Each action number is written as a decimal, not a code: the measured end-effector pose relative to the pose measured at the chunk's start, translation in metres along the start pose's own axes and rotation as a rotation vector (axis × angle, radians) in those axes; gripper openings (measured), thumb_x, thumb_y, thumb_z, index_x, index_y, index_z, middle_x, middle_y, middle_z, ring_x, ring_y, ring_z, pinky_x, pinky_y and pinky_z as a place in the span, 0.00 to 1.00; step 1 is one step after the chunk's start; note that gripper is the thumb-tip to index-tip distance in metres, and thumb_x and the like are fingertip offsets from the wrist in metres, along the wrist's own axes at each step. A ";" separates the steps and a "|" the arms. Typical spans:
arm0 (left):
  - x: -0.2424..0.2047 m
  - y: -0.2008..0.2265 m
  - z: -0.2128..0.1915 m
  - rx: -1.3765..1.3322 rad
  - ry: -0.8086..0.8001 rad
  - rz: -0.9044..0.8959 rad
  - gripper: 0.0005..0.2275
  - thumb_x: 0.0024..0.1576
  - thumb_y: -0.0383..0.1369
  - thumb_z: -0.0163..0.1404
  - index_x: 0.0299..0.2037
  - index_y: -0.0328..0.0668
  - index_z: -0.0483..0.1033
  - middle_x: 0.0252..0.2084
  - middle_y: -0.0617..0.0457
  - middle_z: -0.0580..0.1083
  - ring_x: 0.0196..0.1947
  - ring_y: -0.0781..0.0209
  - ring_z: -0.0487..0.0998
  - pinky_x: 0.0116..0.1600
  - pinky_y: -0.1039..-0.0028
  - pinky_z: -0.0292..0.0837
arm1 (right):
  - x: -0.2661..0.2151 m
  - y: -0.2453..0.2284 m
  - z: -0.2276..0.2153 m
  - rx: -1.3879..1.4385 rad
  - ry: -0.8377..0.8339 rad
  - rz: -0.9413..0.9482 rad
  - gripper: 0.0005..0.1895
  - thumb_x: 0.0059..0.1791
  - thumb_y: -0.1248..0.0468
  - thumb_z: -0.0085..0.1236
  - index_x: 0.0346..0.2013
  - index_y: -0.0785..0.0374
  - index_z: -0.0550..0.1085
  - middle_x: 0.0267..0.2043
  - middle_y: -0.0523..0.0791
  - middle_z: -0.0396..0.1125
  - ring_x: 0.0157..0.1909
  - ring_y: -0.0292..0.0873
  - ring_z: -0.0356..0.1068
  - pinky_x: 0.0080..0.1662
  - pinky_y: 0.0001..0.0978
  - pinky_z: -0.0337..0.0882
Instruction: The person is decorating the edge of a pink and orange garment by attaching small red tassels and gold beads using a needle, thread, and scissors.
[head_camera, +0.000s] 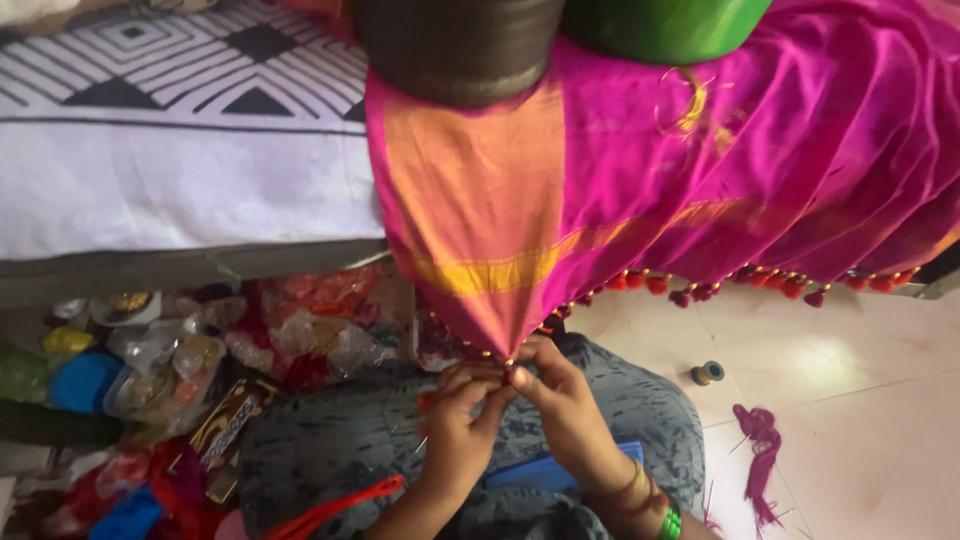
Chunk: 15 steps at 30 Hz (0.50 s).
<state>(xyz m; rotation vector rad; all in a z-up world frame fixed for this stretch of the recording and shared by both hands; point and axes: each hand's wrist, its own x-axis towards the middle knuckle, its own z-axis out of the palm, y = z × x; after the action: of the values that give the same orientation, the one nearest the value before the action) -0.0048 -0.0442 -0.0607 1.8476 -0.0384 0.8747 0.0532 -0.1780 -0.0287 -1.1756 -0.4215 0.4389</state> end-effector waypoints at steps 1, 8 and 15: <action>-0.003 0.001 -0.003 0.006 0.002 -0.010 0.04 0.54 0.28 0.60 0.37 0.38 0.82 0.41 0.53 0.80 0.46 0.58 0.80 0.53 0.69 0.73 | -0.002 0.009 -0.003 0.004 -0.004 0.010 0.10 0.53 0.66 0.55 0.48 0.67 0.72 0.48 0.42 0.68 0.51 0.36 0.67 0.53 0.30 0.68; 0.005 0.016 -0.035 -0.033 -0.044 -0.041 0.09 0.56 0.37 0.57 0.39 0.40 0.81 0.42 0.52 0.79 0.46 0.57 0.78 0.52 0.68 0.71 | -0.014 0.045 -0.003 0.022 0.116 -0.052 0.10 0.57 0.67 0.51 0.35 0.71 0.76 0.47 0.45 0.63 0.48 0.38 0.65 0.52 0.31 0.66; 0.029 0.023 -0.026 -0.108 -0.261 -0.283 0.11 0.60 0.37 0.55 0.42 0.40 0.86 0.41 0.50 0.79 0.45 0.59 0.80 0.51 0.71 0.73 | -0.026 0.039 0.001 -0.238 0.172 -0.161 0.09 0.55 0.68 0.50 0.42 0.72 0.77 0.52 0.45 0.62 0.50 0.38 0.65 0.50 0.30 0.69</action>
<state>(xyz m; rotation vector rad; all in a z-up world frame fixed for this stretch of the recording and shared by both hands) -0.0073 -0.0230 -0.0202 1.8005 0.0131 0.4254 0.0264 -0.1788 -0.0672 -1.3859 -0.4229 0.1488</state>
